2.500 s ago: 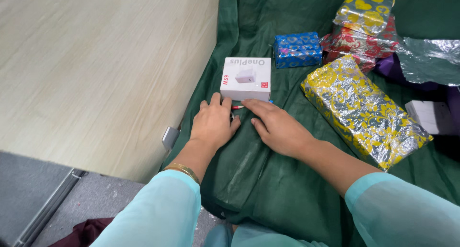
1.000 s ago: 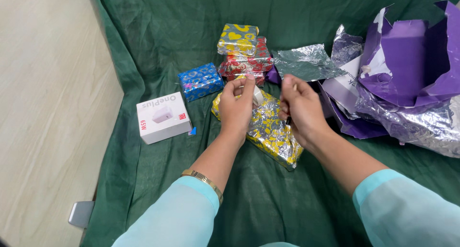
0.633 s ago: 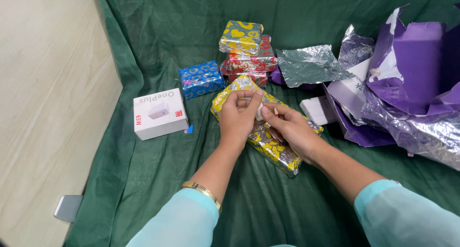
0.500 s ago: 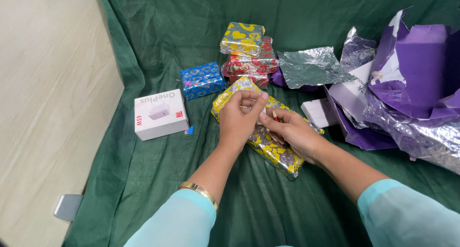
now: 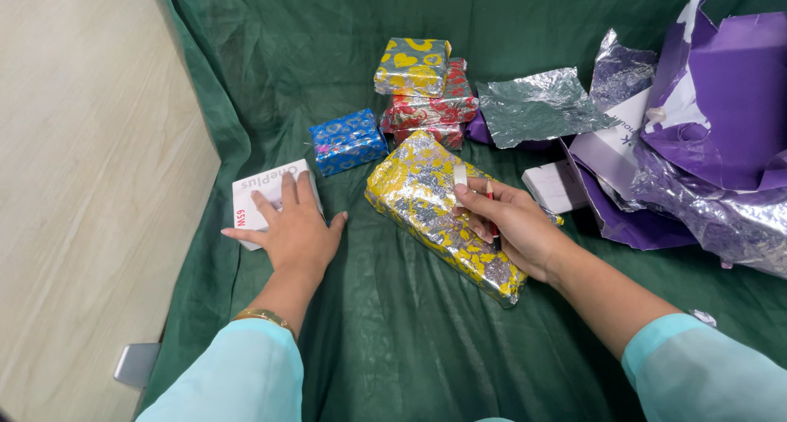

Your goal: The person wraps a rectangular box with patterned wrapping paper on a green cloth surface. They fold the paper edges, smooth the surface, and secure the package with clear adhesive tape. Other wrapped gifts and a white product box are visible nearby.

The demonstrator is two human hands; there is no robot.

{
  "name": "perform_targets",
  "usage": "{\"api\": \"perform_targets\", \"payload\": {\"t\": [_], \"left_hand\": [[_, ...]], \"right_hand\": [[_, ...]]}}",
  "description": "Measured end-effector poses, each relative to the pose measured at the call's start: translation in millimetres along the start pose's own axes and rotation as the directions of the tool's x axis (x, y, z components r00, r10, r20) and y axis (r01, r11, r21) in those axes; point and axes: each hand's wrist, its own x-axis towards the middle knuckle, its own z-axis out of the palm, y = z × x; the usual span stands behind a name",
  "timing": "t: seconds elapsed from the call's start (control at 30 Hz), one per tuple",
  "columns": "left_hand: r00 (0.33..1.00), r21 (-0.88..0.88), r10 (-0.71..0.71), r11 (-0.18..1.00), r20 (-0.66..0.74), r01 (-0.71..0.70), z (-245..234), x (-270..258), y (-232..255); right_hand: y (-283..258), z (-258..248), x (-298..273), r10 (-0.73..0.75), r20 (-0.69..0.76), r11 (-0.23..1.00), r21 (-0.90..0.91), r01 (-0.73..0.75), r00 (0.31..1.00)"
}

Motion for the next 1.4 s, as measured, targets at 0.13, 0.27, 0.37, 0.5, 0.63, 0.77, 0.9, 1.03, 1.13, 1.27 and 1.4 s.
{"api": "perform_targets", "payload": {"t": [0.13, 0.27, 0.37, 0.5, 0.63, 0.77, 0.9, 1.03, 1.13, 1.27, 1.4], "left_hand": [[0.979, -0.18, -0.202, 0.963, 0.021, 0.202, -4, 3, 1], [0.858, -0.36, -0.512, 0.797, 0.024, 0.486, -13, 10, -3], [0.89, -0.443, -0.431, 0.833, -0.147, 0.331, -19, 7, -6], [0.84, -0.488, -0.177, 0.865, -0.514, -0.116, -16, -25, 6], [0.796, -0.376, 0.14, 0.824, -0.589, -0.423, -5, -82, 7], [0.795, -0.315, 0.462, 0.744, -0.394, -0.589, -9, -95, -21], [0.75, -0.384, 0.635, 0.656, -0.184, -0.649, -13, -78, -29], [0.708, -0.446, 0.706, 0.638, 0.013, -0.628, -22, -60, -24], [0.575, -0.195, 0.8, 0.544, -0.171, -0.816, -29, -58, -17], [0.693, -0.327, 0.546, 0.622, -0.471, -0.711, -30, -58, 19], [0.957, -0.926, 0.254, 0.311, -0.137, -0.215, -39, -37, 71]], "right_hand": [[1, -2, 0, -0.017, 0.019, 1.0, -0.013, 0.018, 1.0], [2, -3, 0, -0.022, 0.033, 1.0, -0.021, 0.023, 0.999], [2, -3, 1, -0.005, 0.008, 1.0, -0.017, 0.005, 1.0], [1, -3, 1, -0.015, 0.019, 1.0, -0.002, 0.015, 1.0], [1, -2, 0, -0.019, 0.007, 1.0, 0.001, 0.019, 1.0], [2, 1, -1, -0.029, -0.014, 0.998, -0.063, 0.029, 0.999], [0, 5, -1, -0.04, -0.04, 0.994, -0.101, 0.036, 0.998], [0, 9, -4, -0.09, -0.127, 0.975, -0.215, 0.061, 0.988], [-6, 13, -8, -0.115, -0.186, 0.966, -0.249, 0.066, 0.976], [-14, 23, -13, -0.215, -0.202, 0.946, -0.285, 0.153, 0.956], [-21, 40, -12, -0.344, -0.146, 0.93, -0.191, 0.315, 0.927]]}}
